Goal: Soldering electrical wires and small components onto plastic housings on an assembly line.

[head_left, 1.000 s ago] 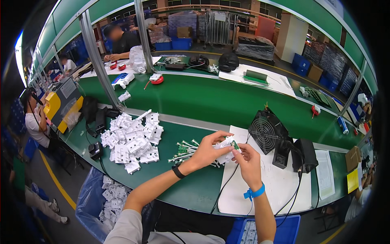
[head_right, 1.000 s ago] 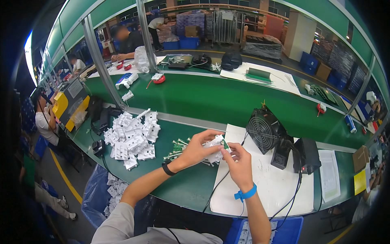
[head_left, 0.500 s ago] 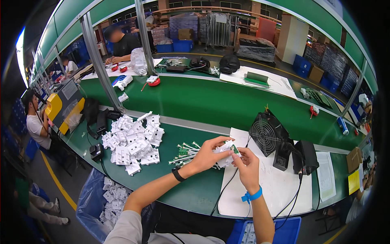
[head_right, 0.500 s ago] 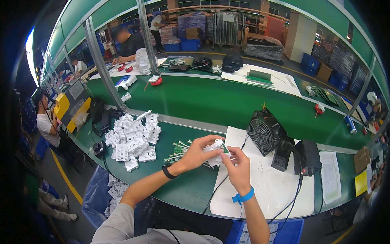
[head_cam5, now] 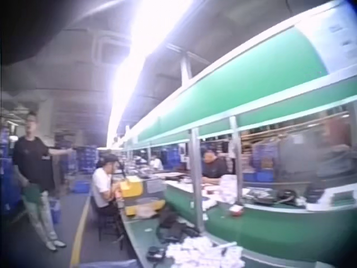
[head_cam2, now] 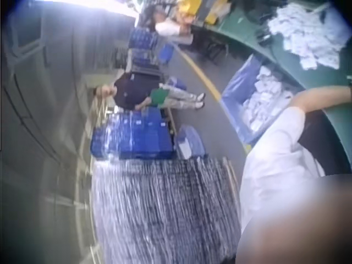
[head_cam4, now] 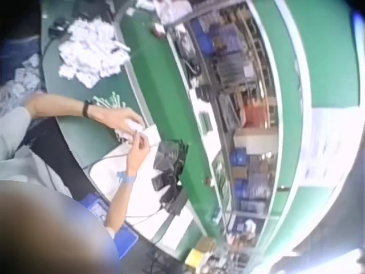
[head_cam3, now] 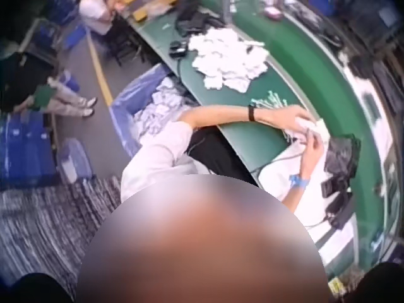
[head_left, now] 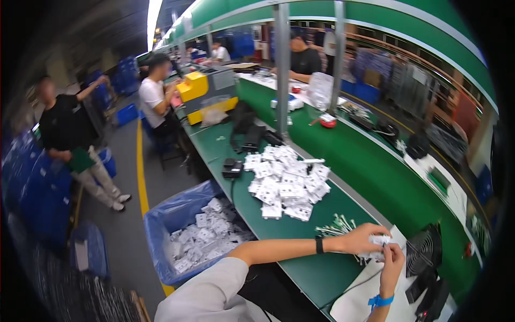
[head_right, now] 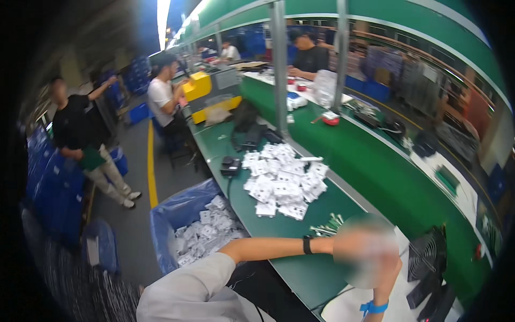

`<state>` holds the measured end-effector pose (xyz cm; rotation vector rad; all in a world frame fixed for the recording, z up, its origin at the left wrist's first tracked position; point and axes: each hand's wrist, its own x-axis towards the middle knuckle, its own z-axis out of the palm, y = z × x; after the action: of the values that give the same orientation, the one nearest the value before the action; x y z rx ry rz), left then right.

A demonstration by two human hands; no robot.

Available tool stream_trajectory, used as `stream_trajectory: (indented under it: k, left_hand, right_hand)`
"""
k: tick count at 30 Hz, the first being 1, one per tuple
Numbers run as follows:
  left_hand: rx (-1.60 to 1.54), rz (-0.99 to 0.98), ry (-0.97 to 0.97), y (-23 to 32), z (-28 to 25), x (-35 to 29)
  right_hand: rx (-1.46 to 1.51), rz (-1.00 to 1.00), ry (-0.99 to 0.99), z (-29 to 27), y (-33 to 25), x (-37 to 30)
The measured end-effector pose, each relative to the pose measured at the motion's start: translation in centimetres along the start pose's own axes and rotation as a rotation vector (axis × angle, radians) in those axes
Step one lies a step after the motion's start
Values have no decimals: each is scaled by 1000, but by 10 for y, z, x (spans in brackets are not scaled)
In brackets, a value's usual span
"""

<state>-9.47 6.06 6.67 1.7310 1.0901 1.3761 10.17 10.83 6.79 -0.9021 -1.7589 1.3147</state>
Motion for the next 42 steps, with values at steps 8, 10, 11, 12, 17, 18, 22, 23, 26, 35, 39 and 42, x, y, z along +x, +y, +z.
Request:
stream_trajectory:
  k: [8, 10, 11, 12, 17, 18, 22, 23, 26, 35, 39, 42]
  left_hand:
    - [80, -46, -25, 10, -37, -29]
    - [80, -84, 29, 11, -43, -34]
    - [107, -132, 46, 11, -45, -36]
    - [153, -116, 75, 11, -47, -38]
    - [230, -40, 147, 5, -46, -41]
    - [238, -27, 140, 4, -45, -41]
    - [345, 20, 130, 4, -35, -37]
    - [372, 29, 157, 4, -30, -35]
    - [392, 41, 135, 2, -17, -26]
    - [412, 70, -130, -8, 44, -15]
    - [314, 161, -250, -11, 71, -24]
    - [432, 254, -377, -12, 89, -29]
  right_hand:
    - [1, 6, -294, 22, -11, 18]
    - [-30, -32, -291, 32, -12, 22]
    - [-74, -40, -278, 36, -12, 24]
    - [-76, -42, -258, 41, -11, 26]
    - [-62, -89, -255, 43, 2, 35]
    - [-61, -60, -224, 41, 6, 36]
    - [4, -88, -137, 33, 20, 34]
    - [29, -87, -80, 31, 22, 32]
    - [22, -49, -63, 12, 21, 29]
    - [-239, 172, -125, -61, 5, -30]
    - [-157, 309, 3, -91, 21, -61]
    - [-275, 422, 28, -104, 40, -71]
